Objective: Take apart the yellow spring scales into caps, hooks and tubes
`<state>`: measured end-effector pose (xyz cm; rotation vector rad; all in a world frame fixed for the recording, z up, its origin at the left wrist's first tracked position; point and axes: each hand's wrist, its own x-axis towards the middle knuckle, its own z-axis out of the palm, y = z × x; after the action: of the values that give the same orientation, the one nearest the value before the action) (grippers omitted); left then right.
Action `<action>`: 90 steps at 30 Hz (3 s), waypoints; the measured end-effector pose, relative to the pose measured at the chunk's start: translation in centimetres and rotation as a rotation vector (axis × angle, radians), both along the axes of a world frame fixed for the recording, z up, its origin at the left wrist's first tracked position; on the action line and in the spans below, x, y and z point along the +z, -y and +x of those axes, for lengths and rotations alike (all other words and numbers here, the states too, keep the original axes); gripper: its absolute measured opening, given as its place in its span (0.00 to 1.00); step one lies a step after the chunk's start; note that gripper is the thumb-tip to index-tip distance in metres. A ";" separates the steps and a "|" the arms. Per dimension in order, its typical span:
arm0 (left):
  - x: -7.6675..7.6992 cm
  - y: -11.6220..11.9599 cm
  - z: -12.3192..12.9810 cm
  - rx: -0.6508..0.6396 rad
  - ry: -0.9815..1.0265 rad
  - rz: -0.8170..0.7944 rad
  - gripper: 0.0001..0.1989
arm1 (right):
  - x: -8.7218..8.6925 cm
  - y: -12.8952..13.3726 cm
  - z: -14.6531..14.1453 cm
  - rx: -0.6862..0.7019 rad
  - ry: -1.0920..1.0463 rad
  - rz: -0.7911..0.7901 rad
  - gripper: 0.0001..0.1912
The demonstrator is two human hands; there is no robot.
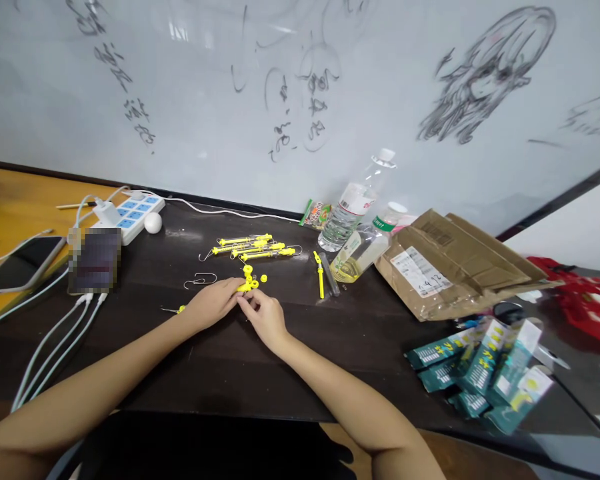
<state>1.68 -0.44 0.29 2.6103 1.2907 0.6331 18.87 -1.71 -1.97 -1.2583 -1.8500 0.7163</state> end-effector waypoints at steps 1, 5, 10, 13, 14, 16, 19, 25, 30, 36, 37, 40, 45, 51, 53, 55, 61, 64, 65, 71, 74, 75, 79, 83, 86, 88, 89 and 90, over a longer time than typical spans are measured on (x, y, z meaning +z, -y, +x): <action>0.0 0.0 0.1 0.006 -0.010 0.002 0.13 | -0.1 0.0 -0.1 0.002 -0.017 -0.010 0.14; 0.0 0.1 0.3 0.045 -0.016 0.004 0.14 | -0.2 -0.1 -0.2 0.014 -0.115 -0.069 0.17; 0.0 -0.1 0.2 0.060 -0.006 0.033 0.15 | -0.1 -0.4 -0.7 0.058 -0.243 -0.145 0.14; 0.0 -0.2 0.1 0.075 0.053 0.011 0.15 | -0.1 -0.4 -1.2 0.080 -0.338 -0.167 0.11; 0.0 -0.2 0.0 0.072 0.065 -0.001 0.16 | -0.1 -0.4 -1.4 0.087 -0.362 -0.171 0.11; 0.1 -0.2 0.0 0.060 0.076 -0.020 0.16 | 0.0 -0.3 -1.5 0.097 -0.380 -0.169 0.10; 0.2 -0.3 -0.1 0.045 0.090 -0.043 0.17 | 0.0 -0.2 -1.4 0.096 -0.328 -0.104 0.07; 0.5 -0.3 -0.5 0.050 0.035 -0.120 0.18 | -0.3 -0.2 -1.1 0.101 -0.130 0.086 0.03; 0.5 -0.4 -1.1 -0.014 0.066 -0.175 0.18 | -0.2 -0.3 -0.1 0.125 0.065 0.223 0.02; 1.7 -0.5 -1.7 0.011 0.218 -0.232 0.18 | 0.4 0.6 0.1 0.135 -0.035 0.186 0.06; 1.9 -0.4 -1.6 -0.003 0.237 -0.241 0.17 | 0.3 0.6 0.0 0.135 -0.127 0.119 0.06; 2.1 -0.2 -1.4 -0.041 0.263 -0.272 0.16 | -0.1 0.2 -0.2 0.174 -0.417 -0.087 0.08; 1.9 0.3 -0.9 -0.064 0.260 -0.306 0.13 | -0.2 -0.4 -0.3 0.312 -0.528 -0.259 0.10; 1.8 0.6 -0.5 -0.032 0.166 -0.309 0.15 | -0.1 0.0 -0.5 0.337 -0.552 -0.273 0.10; 1.9 0.6 -0.5 -0.023 0.145 -0.312 0.17 | -0.2 0.2 -0.5 0.335 -0.551 -0.252 0.09; 2.0 0.5 -0.5 -0.037 0.127 -0.323 0.19 | -0.3 0.3 -0.6 0.333 -0.551 -0.228 0.08; 2.1 0.2 -0.6 -0.061 0.113 -0.354 0.24 | -0.8 0.4 -0.5 0.336 -0.565 -0.208 0.10; 1.8 0.4 -0.5 -0.021 0.081 -0.305 0.24 | -1.0 0.4 -0.4 0.302 -0.564 -0.228 0.11; 1.6 0.5 -0.4 -0.013 0.069 -0.285 0.24 | -1.1 0.4 -0.4 0.294 -0.565 -0.240 0.11; 1.0 0.8 -0.3 0.027 0.003 -0.178 0.25 | -0.6 0.4 -0.3 0.305 -0.589 -0.348 0.11; 0.9 0.8 -0.3 0.040 -0.013 -0.153 0.24 | -0.5 0.3 -0.2 0.295 -0.586 -0.380 0.10; 0.8 0.9 -0.3 0.048 -0.017 -0.150 0.24 | -0.5 0.2 -0.2 0.291 -0.580 -0.379 0.09; 0.8 0.9 -0.2 0.086 -0.038 -0.165 0.24 | -0.6 -0.3 0.3 0.284 -0.498 -0.320 0.06; 0.9 0.8 -0.3 0.089 -0.051 -0.187 0.24 | -0.1 -0.6 0.8 0.282 -0.389 -0.254 0.08; 1.0 0.6 -0.4 0.063 -0.045 -0.209 0.25 | 0.6 -0.4 0.9 0.279 -0.328 -0.202 0.08; 1.3 0.5 -0.6 0.026 -0.023 -0.236 0.25 | 0.8 -0.3 0.9 0.279 -0.288 -0.172 0.08; 1.4 0.5 -0.6 0.007 -0.011 -0.249 0.25 | 0.9 -0.2 0.9 0.283 -0.271 -0.155 0.08; 1.5 0.4 -0.7 -0.012 -0.002 -0.262 0.25 | 0.8 -0.2 0.9 0.289 -0.256 -0.137 0.08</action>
<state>1.03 -0.85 1.80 2.4048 1.2625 0.4266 19.78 -1.55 -1.14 -0.9380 -1.8099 1.1226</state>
